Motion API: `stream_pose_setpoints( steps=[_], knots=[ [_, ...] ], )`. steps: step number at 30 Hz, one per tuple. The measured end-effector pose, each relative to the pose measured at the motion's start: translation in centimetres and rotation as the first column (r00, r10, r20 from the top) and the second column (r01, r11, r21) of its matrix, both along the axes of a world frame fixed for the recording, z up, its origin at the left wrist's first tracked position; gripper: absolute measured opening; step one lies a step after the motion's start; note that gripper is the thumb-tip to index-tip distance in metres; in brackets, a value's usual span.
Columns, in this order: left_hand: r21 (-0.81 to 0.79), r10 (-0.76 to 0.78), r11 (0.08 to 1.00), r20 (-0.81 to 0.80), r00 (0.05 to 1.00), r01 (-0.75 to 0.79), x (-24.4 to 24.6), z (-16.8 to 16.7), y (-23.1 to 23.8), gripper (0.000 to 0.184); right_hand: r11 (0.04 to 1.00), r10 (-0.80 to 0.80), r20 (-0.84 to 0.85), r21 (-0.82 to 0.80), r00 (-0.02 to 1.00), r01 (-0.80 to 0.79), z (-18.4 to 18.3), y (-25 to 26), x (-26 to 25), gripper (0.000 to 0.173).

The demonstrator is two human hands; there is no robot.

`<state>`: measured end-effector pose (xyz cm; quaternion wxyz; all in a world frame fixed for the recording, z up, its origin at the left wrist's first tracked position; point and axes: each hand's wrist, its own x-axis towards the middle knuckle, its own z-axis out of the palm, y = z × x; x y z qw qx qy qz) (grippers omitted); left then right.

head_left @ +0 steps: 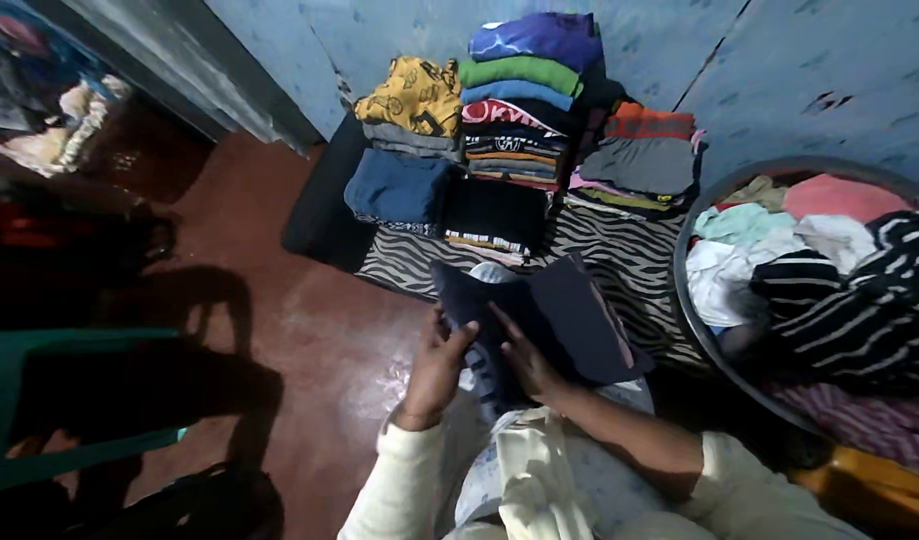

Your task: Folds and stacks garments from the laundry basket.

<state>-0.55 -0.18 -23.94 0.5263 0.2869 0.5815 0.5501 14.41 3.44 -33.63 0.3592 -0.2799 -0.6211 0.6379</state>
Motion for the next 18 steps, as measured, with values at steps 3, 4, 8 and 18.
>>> stream_pose_setpoints(
  steps=[3, 4, 8, 18],
  knots=[
    [0.013, -0.127, 0.992, 0.065, 0.990, 0.127, 4.9, 0.0, 3.3, 0.063, 0.905, -0.250, -0.314, -0.413, 0.916, 0.105, 1.2, 1.6, 4.2, 0.092],
    [0.011, -0.202, 0.979, 0.063, 0.977, 0.201, 6.6, -0.5, 4.2, 0.066, 0.847, -0.343, -0.360, -0.517, 0.867, 0.121, 1.4, 2.2, 6.3, 0.088],
    [-0.083, -0.496, 0.868, -0.097, 0.863, 0.489, 11.4, -4.4, 5.6, 0.073, 0.634, -0.492, -0.279, -0.764, 0.825, 0.121, 1.7, 4.0, 14.1, 0.073],
    [0.041, -0.438, 0.849, -0.501, 0.746, 0.526, 6.6, -6.4, 4.2, 0.050, 0.619, -0.284, 0.034, -0.757, 0.958, 0.210, 1.8, 5.9, 16.5, 0.048]
  ],
)
